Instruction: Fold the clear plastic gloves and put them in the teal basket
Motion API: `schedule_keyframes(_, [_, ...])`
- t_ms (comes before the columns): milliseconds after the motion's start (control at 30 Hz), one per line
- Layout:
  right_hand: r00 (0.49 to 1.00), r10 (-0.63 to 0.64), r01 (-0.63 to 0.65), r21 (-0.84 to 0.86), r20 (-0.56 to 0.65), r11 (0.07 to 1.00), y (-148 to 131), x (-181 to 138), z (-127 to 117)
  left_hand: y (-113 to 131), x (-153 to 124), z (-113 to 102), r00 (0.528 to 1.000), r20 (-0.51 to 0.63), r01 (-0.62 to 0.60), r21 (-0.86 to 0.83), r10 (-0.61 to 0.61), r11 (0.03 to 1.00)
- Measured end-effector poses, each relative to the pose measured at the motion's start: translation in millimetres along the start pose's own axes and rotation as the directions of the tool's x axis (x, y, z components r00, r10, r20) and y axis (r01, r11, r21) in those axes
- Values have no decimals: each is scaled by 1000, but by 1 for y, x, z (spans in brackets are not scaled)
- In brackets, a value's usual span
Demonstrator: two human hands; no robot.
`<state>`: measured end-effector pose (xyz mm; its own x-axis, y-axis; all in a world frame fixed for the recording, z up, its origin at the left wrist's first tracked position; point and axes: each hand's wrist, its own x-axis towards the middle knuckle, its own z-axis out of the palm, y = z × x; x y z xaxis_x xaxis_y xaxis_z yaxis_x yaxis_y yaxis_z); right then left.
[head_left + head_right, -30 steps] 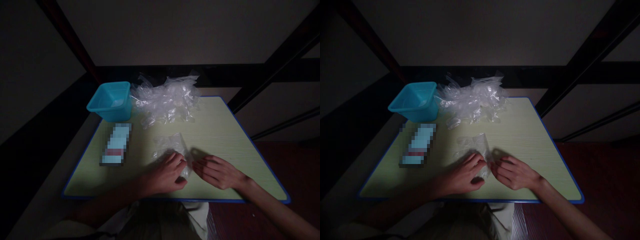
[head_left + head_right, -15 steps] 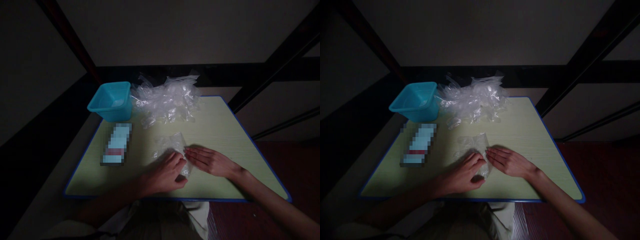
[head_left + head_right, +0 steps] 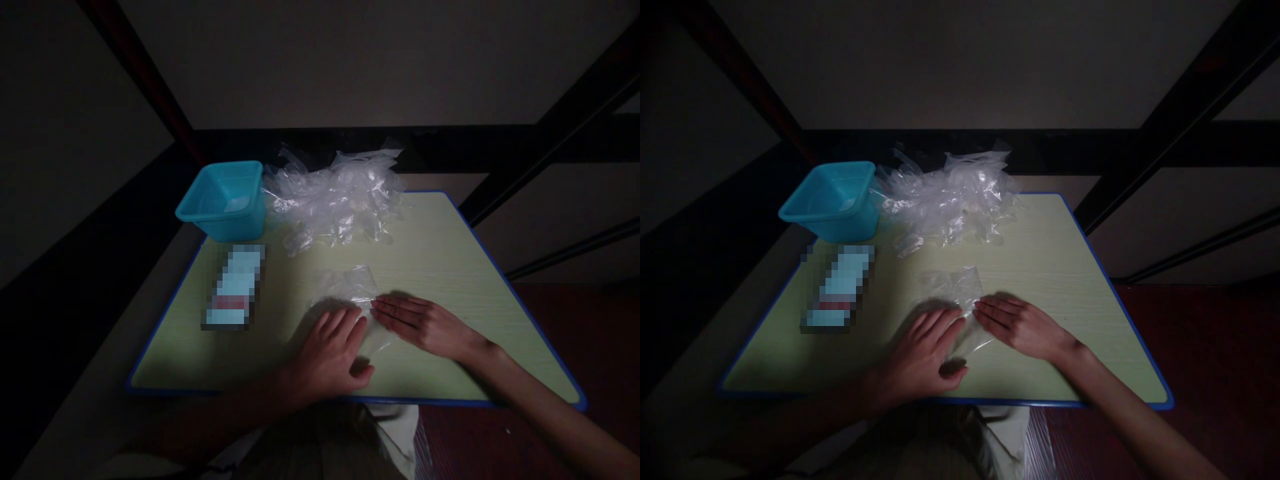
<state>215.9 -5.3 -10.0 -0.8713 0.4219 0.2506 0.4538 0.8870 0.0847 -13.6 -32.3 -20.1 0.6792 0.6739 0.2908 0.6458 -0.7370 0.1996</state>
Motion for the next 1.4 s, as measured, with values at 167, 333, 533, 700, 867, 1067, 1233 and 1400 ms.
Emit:
schedule_keyframes(167, [997,67,-67,28,-25,997,-9,1,-2,-7,-12,-1,996,-75,-28,126,38,992])
schedule_keyframes(333, [992,114,-114,16,-55,993,-15,2,-1,-17,-17,-7,991,-121,-25,205,51,978])
schedule_keyframes(533, [988,122,-122,7,-97,993,-15,3,-3,-29,-18,-14,986,-138,-49,288,92,956])
schedule_keyframes(700, [985,136,-135,19,-106,991,-14,3,-3,-38,-22,-13,981,-146,-77,288,124,954])
schedule_keyframes(867, [983,151,-147,49,-104,988,-14,3,-3,-44,-24,-10,972,-167,-116,255,162,960])
schedule_keyframes(1067, [983,158,-151,74,-94,986,-12,2,-3,-47,-23,-11,960,-196,-150,236,198,960])
schedule_keyframes(1233, [984,162,-156,85,-69,984,-11,1,-2,-47,-22,-14,961,-200,-140,246,191,959])
schedule_keyframes(1400, [985,148,-141,81,-89,987,-10,4,-4,-47,-22,-13,961,-205,-130,257,185,958])
